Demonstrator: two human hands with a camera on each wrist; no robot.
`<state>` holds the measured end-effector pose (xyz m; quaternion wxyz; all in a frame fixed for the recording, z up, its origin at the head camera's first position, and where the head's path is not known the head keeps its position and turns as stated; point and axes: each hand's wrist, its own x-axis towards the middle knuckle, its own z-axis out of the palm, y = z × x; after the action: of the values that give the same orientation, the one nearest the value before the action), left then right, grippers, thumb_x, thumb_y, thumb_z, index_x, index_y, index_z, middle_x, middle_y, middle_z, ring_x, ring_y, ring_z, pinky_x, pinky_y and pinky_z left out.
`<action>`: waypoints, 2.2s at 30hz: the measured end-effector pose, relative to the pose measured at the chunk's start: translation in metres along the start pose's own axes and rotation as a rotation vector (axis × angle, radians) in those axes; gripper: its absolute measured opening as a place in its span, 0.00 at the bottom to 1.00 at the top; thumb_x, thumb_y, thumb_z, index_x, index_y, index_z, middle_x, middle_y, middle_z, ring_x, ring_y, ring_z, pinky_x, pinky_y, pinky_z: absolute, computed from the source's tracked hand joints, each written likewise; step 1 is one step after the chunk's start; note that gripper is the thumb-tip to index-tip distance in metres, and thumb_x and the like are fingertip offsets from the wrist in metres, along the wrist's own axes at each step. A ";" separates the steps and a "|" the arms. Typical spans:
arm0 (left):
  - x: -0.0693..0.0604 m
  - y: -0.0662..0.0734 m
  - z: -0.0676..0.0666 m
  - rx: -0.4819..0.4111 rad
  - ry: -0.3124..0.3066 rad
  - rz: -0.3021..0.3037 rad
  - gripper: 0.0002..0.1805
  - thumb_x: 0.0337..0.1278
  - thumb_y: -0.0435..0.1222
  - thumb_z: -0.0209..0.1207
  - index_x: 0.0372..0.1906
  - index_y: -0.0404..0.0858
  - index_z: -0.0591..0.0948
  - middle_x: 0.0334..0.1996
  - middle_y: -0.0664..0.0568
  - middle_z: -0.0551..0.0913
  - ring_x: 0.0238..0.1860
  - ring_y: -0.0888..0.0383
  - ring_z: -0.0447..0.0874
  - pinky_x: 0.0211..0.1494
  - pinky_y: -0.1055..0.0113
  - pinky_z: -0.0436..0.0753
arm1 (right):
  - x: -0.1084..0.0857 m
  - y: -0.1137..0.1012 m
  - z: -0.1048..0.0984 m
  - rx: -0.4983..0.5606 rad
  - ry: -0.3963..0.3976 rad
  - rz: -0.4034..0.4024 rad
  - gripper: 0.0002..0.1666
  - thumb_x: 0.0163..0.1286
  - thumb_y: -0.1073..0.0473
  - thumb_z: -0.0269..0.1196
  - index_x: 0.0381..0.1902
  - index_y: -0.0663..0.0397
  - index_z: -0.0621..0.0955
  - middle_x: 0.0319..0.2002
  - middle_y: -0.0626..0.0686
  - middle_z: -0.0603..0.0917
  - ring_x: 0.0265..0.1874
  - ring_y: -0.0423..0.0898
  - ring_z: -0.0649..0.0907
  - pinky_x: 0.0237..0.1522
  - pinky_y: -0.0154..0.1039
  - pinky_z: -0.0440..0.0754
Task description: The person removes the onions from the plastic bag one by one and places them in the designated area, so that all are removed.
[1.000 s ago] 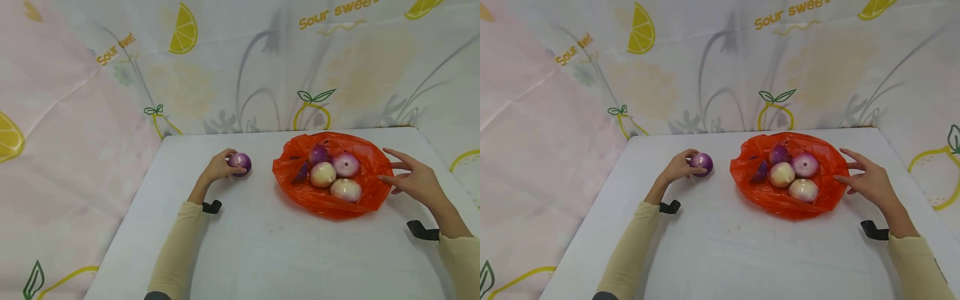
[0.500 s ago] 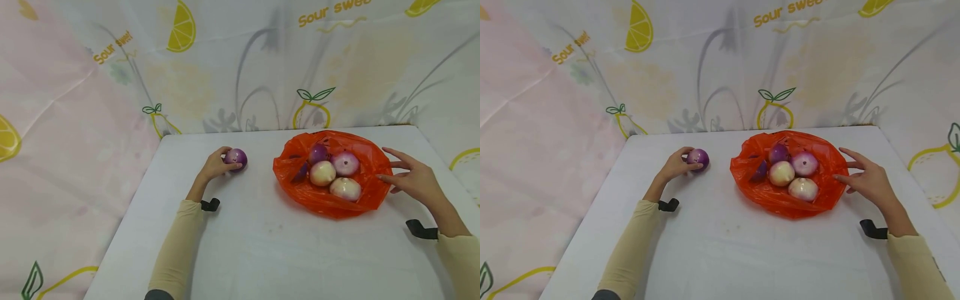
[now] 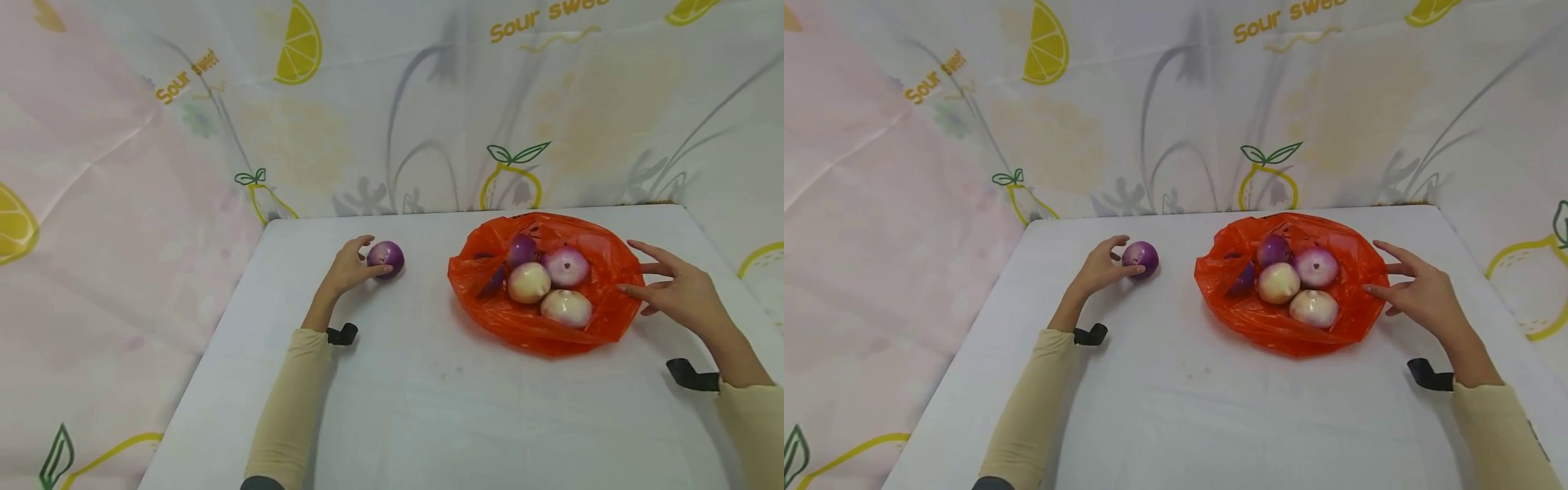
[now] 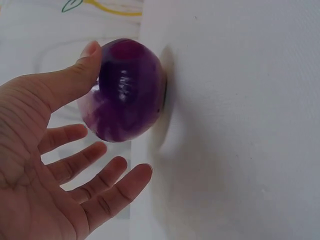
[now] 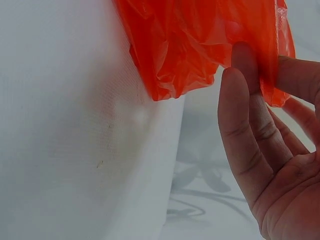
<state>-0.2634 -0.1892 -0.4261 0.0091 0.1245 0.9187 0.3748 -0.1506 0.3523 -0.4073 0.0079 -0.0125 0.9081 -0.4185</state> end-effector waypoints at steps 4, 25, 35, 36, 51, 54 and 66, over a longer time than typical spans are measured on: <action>-0.003 0.006 -0.006 0.062 0.034 0.030 0.45 0.47 0.47 0.75 0.68 0.31 0.69 0.63 0.35 0.72 0.52 0.38 0.77 0.53 0.49 0.78 | 0.000 -0.001 -0.001 -0.016 -0.008 0.006 0.49 0.68 0.53 0.67 0.79 0.39 0.54 0.58 0.79 0.70 0.25 0.40 0.86 0.25 0.40 0.85; -0.038 0.104 -0.008 0.101 0.085 0.221 0.39 0.46 0.49 0.75 0.64 0.41 0.75 0.55 0.49 0.78 0.43 0.53 0.80 0.44 0.60 0.81 | -0.002 -0.004 -0.001 0.005 0.002 -0.011 0.48 0.68 0.54 0.67 0.79 0.37 0.55 0.58 0.80 0.70 0.24 0.38 0.85 0.25 0.39 0.85; -0.048 0.139 0.009 -0.032 -0.001 0.356 0.36 0.48 0.46 0.75 0.63 0.43 0.76 0.56 0.54 0.79 0.43 0.61 0.79 0.40 0.69 0.80 | 0.000 -0.008 0.000 -0.008 0.043 -0.021 0.48 0.67 0.55 0.68 0.78 0.38 0.56 0.57 0.80 0.70 0.23 0.33 0.84 0.23 0.37 0.84; -0.048 0.142 0.010 -0.051 -0.006 0.369 0.35 0.48 0.45 0.75 0.63 0.42 0.76 0.56 0.54 0.79 0.43 0.61 0.80 0.39 0.70 0.80 | 0.000 -0.008 0.000 -0.006 0.049 -0.022 0.48 0.67 0.55 0.68 0.78 0.38 0.57 0.57 0.79 0.71 0.23 0.34 0.84 0.22 0.37 0.84; -0.043 0.179 0.047 -0.163 -0.171 0.460 0.33 0.52 0.47 0.72 0.61 0.37 0.76 0.56 0.50 0.80 0.45 0.62 0.80 0.48 0.72 0.79 | -0.001 -0.010 -0.002 -0.006 0.072 -0.042 0.48 0.66 0.57 0.69 0.78 0.41 0.58 0.56 0.80 0.71 0.20 0.36 0.84 0.21 0.36 0.83; -0.042 0.186 0.056 -0.189 -0.207 0.487 0.33 0.53 0.45 0.72 0.61 0.37 0.76 0.54 0.51 0.81 0.44 0.62 0.81 0.50 0.73 0.79 | 0.000 -0.010 -0.002 -0.005 0.072 -0.045 0.48 0.65 0.57 0.69 0.78 0.40 0.58 0.56 0.80 0.71 0.20 0.37 0.84 0.21 0.36 0.83; -0.029 0.192 0.091 -0.149 -0.287 0.505 0.33 0.51 0.47 0.73 0.60 0.37 0.76 0.49 0.51 0.82 0.45 0.61 0.80 0.45 0.73 0.80 | 0.000 -0.011 -0.001 -0.011 0.078 -0.038 0.48 0.65 0.56 0.70 0.78 0.42 0.59 0.56 0.79 0.72 0.21 0.35 0.84 0.21 0.35 0.83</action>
<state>-0.1829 -0.0013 -0.3605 0.0545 0.3995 0.8179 0.4104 -0.1509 0.3463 -0.3985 -0.0353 -0.0135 0.9097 -0.4135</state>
